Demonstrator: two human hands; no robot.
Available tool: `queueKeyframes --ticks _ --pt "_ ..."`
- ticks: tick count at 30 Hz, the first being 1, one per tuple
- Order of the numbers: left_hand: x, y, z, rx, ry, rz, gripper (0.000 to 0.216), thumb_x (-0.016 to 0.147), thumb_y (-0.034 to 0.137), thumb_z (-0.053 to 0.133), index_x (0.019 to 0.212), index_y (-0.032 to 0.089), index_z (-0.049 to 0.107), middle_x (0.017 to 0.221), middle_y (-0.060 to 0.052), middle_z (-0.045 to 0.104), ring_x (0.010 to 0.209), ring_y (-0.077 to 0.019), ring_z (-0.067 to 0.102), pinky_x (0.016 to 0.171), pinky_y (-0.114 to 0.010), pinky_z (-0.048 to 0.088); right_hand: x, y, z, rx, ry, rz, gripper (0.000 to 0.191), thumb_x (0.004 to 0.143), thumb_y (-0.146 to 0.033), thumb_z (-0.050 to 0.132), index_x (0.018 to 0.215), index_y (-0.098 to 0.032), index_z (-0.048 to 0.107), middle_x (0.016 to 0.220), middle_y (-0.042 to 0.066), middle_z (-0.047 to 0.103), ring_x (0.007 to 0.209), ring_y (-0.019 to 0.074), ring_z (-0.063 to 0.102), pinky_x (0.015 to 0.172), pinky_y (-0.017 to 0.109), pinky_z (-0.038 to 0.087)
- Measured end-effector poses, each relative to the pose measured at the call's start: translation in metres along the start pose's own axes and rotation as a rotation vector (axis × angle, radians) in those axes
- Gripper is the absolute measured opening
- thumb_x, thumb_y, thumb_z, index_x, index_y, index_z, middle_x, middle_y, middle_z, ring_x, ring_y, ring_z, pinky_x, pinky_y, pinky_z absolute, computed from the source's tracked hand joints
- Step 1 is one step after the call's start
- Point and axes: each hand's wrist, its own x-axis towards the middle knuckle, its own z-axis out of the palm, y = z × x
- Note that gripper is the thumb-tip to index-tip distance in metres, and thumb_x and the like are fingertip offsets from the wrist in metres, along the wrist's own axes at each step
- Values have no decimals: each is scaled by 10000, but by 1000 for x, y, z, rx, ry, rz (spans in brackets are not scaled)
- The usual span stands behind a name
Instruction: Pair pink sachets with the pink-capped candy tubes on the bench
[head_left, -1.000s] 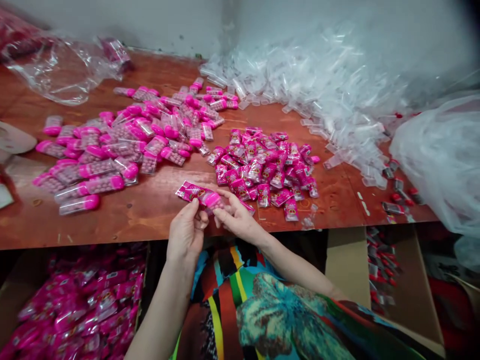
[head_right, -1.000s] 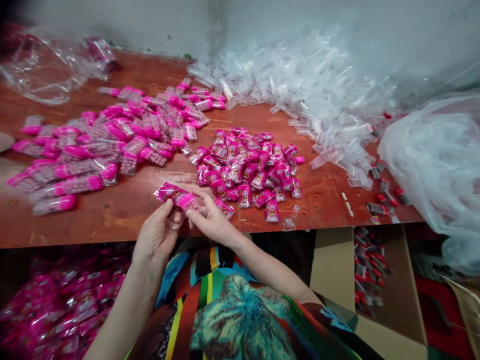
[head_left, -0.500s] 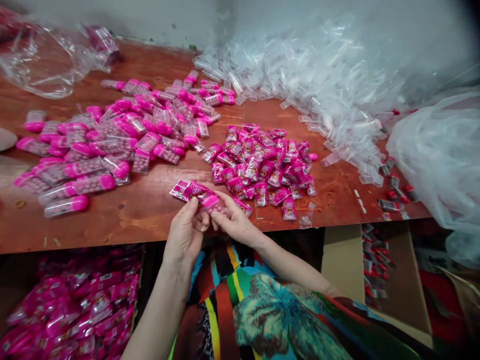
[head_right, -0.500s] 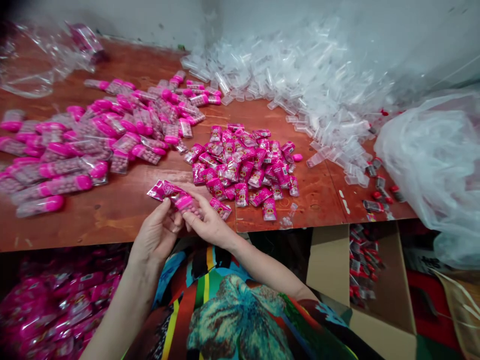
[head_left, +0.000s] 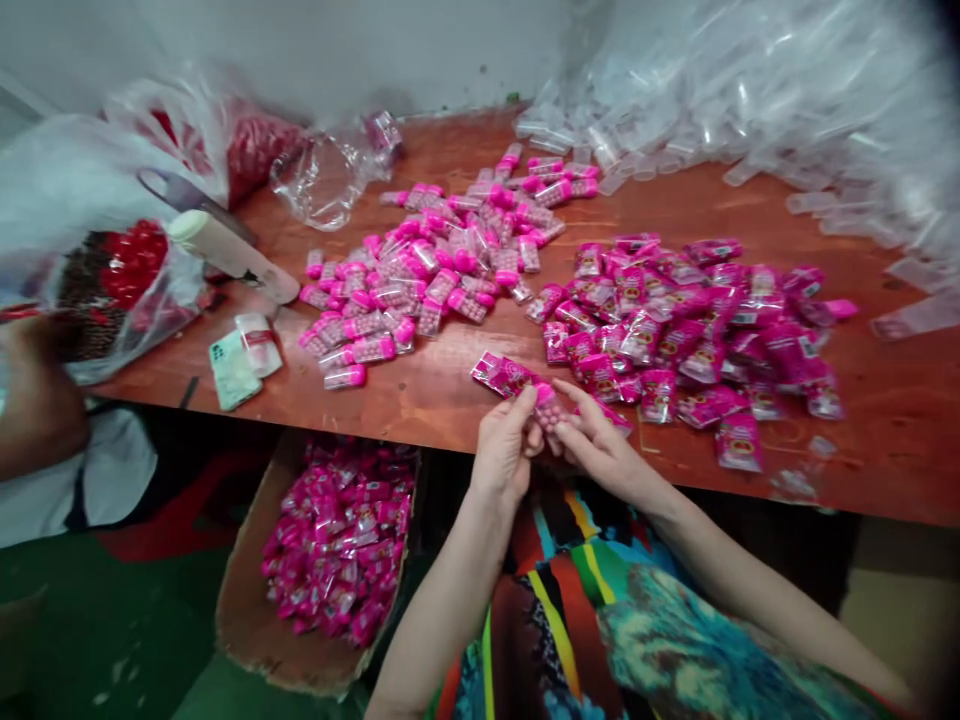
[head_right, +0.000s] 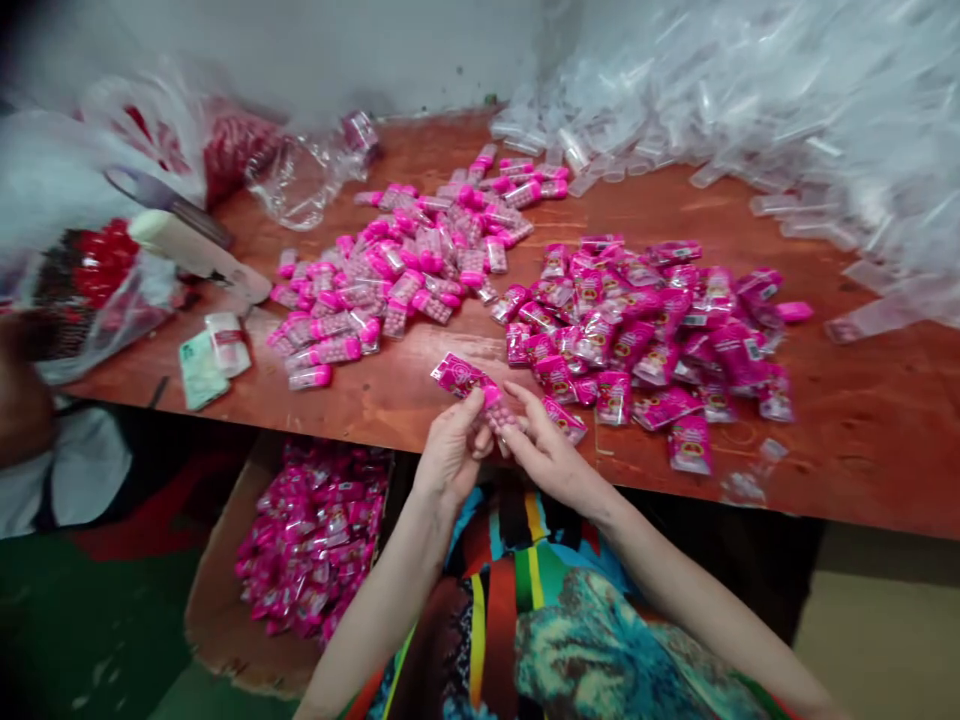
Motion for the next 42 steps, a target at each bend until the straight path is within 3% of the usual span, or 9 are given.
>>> queueKeyframes --ticks 5,9,15,21,30,33,38,40,42 --pt "-6 2 -7 53 16 41 725 646 737 1199 768 204 723 504 53 552 441 -87 465 469 -240 252 4 -4 13 130 15 31 889 1112 -638 898 1800 -267 474 907 -33 706 667 163 571 600 276 464" --pt "-1 10 -19 100 -23 21 588 870 596 1136 731 200 723 540 14 606 472 -92 483 485 -231 309 16 -9 12 257 -185 160 885 1143 -723 809 1826 -300 439 792 -111 615 494 96 296 502 224 339" --pt "6 5 -17 -30 15 -37 502 900 468 1132 775 201 727 498 86 444 419 -70 359 458 -254 293 17 -10 13 -258 51 -55 796 1114 -470 861 1809 -261 532 1010 30 751 775 209 672 741 347 623" --pt "-1 1 -15 -17 14 -80 460 872 439 1134 829 185 753 579 51 611 434 -51 416 461 -180 321 16 -4 10 132 -166 146 927 1178 -726 749 1881 -282 339 785 -114 586 512 112 371 519 232 357" --pt "5 -2 -5 -164 104 -81 545 896 476 1110 785 211 646 511 121 437 370 -39 318 406 -183 269 6 2 8 -195 -110 -2 772 1210 -404 765 1867 -268 386 1019 -1 779 849 208 723 881 384 654" --pt "4 -5 -4 -170 112 -102 590 877 513 1139 776 209 644 513 121 454 369 -27 291 399 -173 245 3 -2 9 -268 -73 19 782 1196 -379 767 1882 -295 403 1088 24 794 819 209 710 849 386 655" --pt "-1 -5 -8 -156 62 -134 485 874 477 1136 841 164 766 599 57 615 393 -30 345 407 -190 286 3 -2 5 31 -133 83 890 1170 -560 827 1886 -309 362 1006 -17 711 751 175 642 692 293 577" --pt "-3 -5 -10 -170 21 -142 440 880 452 1119 852 164 788 579 76 565 395 -37 325 418 -204 303 3 -2 3 87 -167 133 966 1157 -660 833 1905 -308 333 932 -53 649 642 145 538 583 251 474" --pt "-4 -4 -12 -175 -21 -143 409 868 413 1119 845 167 793 569 89 527 408 -42 318 432 -209 316 3 -2 2 98 -163 108 970 1147 -679 844 1897 -314 351 996 -33 679 658 141 565 594 252 505"
